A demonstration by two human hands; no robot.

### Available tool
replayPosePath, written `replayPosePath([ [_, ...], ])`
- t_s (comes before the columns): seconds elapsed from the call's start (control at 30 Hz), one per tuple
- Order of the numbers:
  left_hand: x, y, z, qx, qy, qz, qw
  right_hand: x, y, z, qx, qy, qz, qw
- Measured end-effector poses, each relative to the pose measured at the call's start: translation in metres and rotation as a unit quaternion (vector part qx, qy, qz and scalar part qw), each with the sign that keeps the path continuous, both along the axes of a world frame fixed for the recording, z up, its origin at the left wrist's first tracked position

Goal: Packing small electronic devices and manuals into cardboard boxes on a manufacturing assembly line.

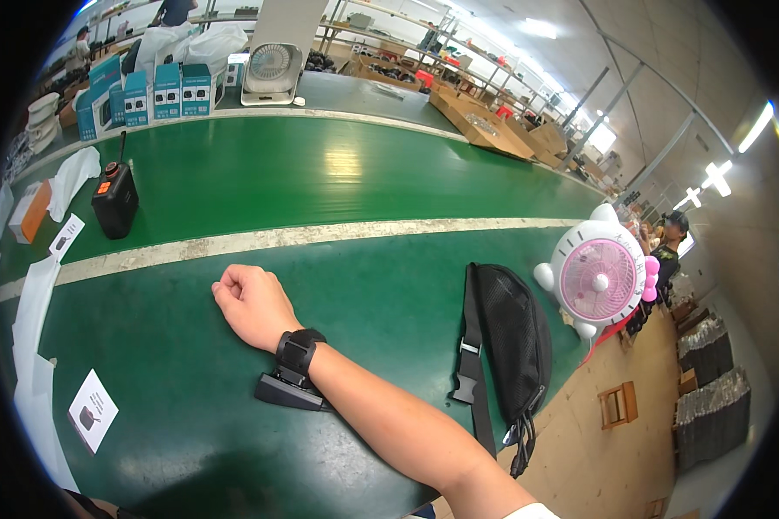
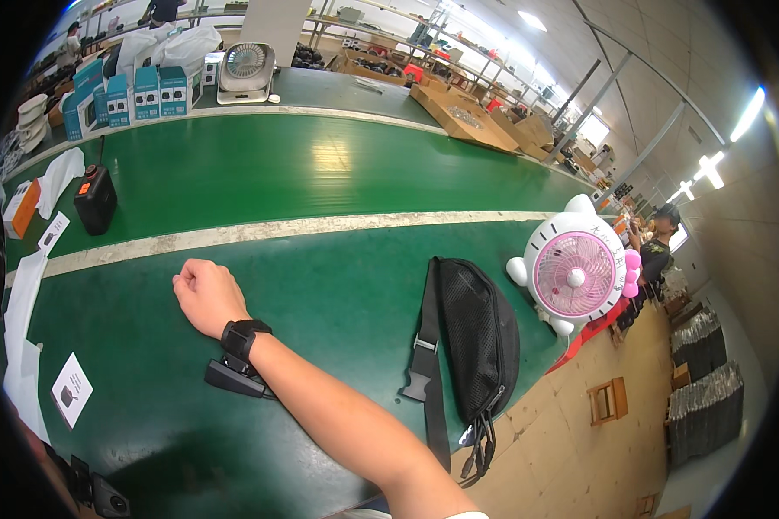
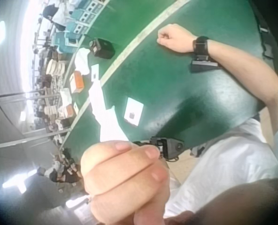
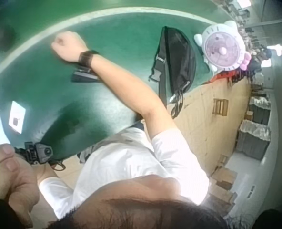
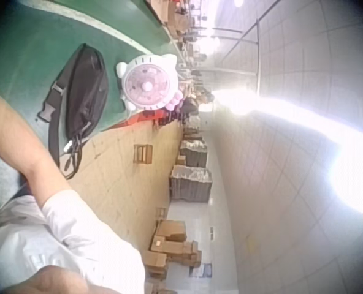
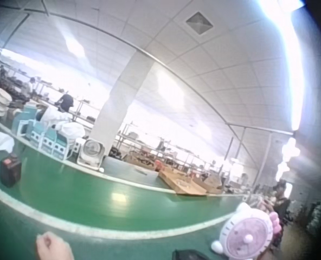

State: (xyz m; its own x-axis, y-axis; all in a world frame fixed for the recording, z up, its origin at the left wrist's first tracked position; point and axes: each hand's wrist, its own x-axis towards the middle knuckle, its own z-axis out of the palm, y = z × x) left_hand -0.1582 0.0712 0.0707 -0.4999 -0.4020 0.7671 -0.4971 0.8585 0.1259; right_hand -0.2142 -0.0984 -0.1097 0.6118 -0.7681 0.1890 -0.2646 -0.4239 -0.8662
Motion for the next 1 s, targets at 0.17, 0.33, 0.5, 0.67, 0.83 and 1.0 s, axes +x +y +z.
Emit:
replayPosePath([
  [0.17, 0.000, 0.001, 0.001, 0.009, -0.015, -0.015, 1.000, 0.000, 0.000, 0.000, -0.004, 0.001, 0.001, 1.000],
  [0.33, 0.000, 0.005, -0.001, 0.026, -0.024, -0.021, 0.999, 0.001, -0.001, 0.001, -0.006, 0.010, 0.001, 1.000],
  [0.5, -0.001, 0.012, 0.002, 0.043, -0.035, -0.029, 0.998, 0.000, 0.000, 0.002, 0.001, 0.011, 0.000, 1.000],
  [0.67, -0.005, 0.017, 0.008, 0.053, -0.052, -0.042, 0.996, -0.001, 0.000, 0.003, -0.001, 0.018, -0.001, 1.000],
  [0.83, -0.008, 0.021, 0.013, 0.064, -0.072, -0.057, 0.994, 0.000, 0.002, 0.004, 0.000, 0.017, -0.002, 1.000],
  [1.0, -0.009, 0.021, 0.014, 0.077, -0.087, -0.071, 0.991, -0.002, 0.001, 0.004, 0.002, 0.022, -0.003, 1.000],
])
